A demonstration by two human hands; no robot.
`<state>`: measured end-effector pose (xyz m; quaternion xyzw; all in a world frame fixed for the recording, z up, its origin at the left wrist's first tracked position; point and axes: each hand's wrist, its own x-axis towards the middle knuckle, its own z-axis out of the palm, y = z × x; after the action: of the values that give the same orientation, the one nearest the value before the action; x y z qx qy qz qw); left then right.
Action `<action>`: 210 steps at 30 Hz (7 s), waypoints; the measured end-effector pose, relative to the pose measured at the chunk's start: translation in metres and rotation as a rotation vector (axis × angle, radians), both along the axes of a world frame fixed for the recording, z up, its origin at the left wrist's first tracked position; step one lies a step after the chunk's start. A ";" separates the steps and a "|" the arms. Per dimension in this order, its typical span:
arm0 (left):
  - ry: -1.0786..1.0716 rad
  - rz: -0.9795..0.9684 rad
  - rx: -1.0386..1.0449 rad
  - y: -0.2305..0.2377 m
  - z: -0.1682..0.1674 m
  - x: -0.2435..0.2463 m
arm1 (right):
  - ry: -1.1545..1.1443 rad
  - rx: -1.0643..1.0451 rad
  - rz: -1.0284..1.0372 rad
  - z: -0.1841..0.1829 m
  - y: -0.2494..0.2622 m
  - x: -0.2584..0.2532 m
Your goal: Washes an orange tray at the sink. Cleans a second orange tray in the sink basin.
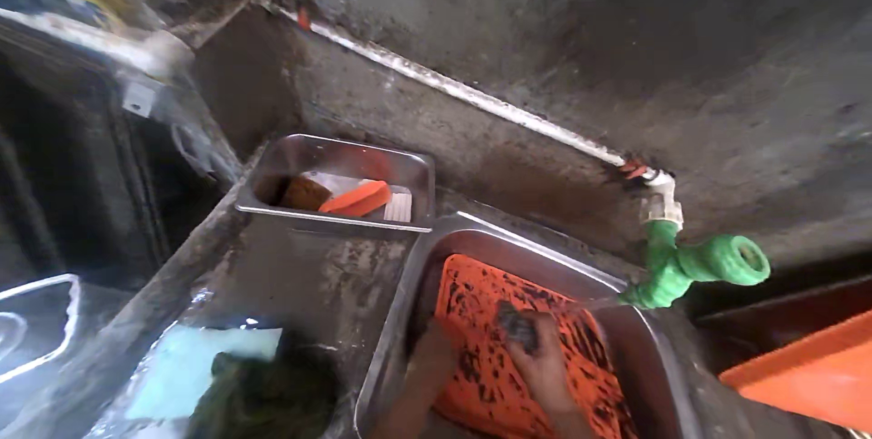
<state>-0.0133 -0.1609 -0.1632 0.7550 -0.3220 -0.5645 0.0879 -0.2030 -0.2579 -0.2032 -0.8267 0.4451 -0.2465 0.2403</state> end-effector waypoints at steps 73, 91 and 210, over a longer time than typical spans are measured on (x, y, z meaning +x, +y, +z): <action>-0.299 0.230 0.060 -0.018 -0.053 -0.027 | 0.881 0.297 -0.415 -0.055 -0.145 -0.084; -0.041 0.538 -0.215 0.008 -0.016 0.001 | 0.548 0.346 0.022 -0.017 -0.032 -0.006; -0.301 0.280 -0.395 -0.006 0.038 -0.022 | -0.039 -0.212 0.547 -0.050 0.018 -0.091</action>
<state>-0.0352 -0.1670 -0.1251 0.8355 -0.3280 -0.3549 0.2617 -0.2937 -0.2395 -0.2533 -0.9316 0.1730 -0.2334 0.2185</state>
